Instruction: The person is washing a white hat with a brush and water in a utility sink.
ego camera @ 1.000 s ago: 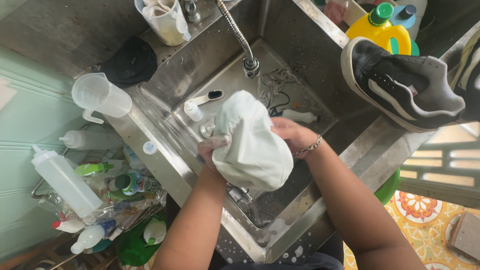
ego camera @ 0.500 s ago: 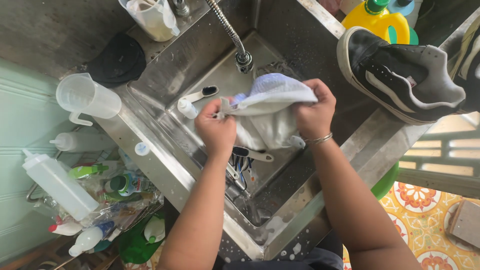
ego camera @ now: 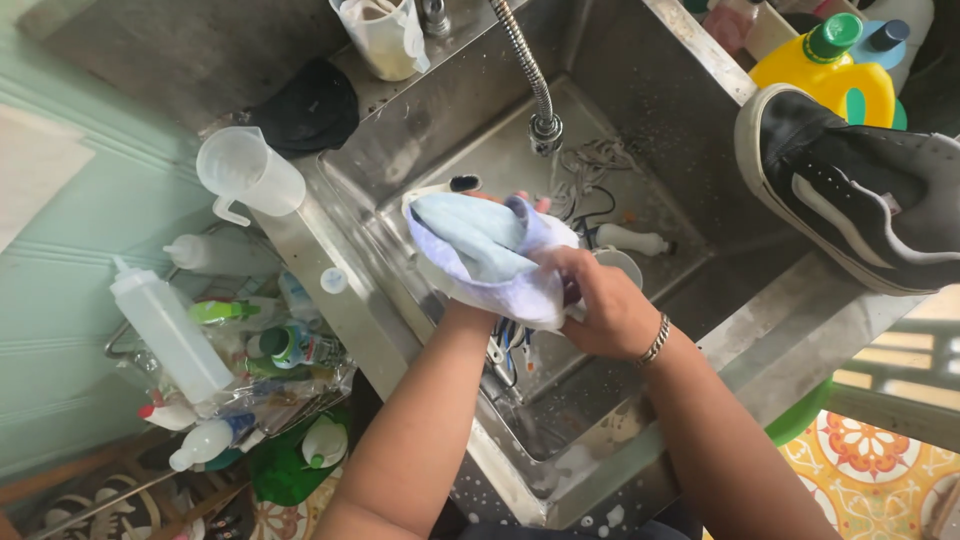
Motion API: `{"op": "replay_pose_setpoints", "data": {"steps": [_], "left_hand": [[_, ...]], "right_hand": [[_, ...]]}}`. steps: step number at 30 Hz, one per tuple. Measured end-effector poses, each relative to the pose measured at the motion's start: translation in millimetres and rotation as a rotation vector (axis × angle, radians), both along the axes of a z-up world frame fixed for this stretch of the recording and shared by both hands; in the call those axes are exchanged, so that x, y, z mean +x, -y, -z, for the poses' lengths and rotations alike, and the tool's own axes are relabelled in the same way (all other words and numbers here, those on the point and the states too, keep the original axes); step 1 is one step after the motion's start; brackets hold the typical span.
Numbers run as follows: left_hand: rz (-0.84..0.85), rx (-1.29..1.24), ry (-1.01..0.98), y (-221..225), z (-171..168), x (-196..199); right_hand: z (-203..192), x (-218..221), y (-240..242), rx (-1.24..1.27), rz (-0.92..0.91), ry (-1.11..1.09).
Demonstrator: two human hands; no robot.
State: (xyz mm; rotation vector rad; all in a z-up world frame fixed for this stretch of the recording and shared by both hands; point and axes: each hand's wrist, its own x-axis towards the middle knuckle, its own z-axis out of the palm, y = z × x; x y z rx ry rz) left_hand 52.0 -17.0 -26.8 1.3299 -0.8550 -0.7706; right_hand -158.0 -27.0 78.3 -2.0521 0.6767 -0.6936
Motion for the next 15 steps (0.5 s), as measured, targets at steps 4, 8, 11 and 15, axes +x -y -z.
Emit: {"op": "replay_pose_setpoints", "data": {"steps": [4, 8, 11, 15], "left_hand": [[0.105, -0.021, -0.033, -0.4, 3.9, -14.4], [0.221, -0.034, -0.067, -3.4, 6.3, -31.0], [0.306, -0.054, -0.094, -0.6, 6.5, -43.9], [0.422, -0.072, -0.125, 4.8, -1.4, -61.4]], "right_hand": [[0.7, 0.1, -0.6, -0.139, 0.042, -0.071], [13.6, -7.1, -1.3, -0.556, 0.226, 0.017], [27.8, -27.8, 10.0, -0.778, 0.481, 0.22], [37.9, -37.9, 33.1, -0.855, 1.045, 0.412]]}}
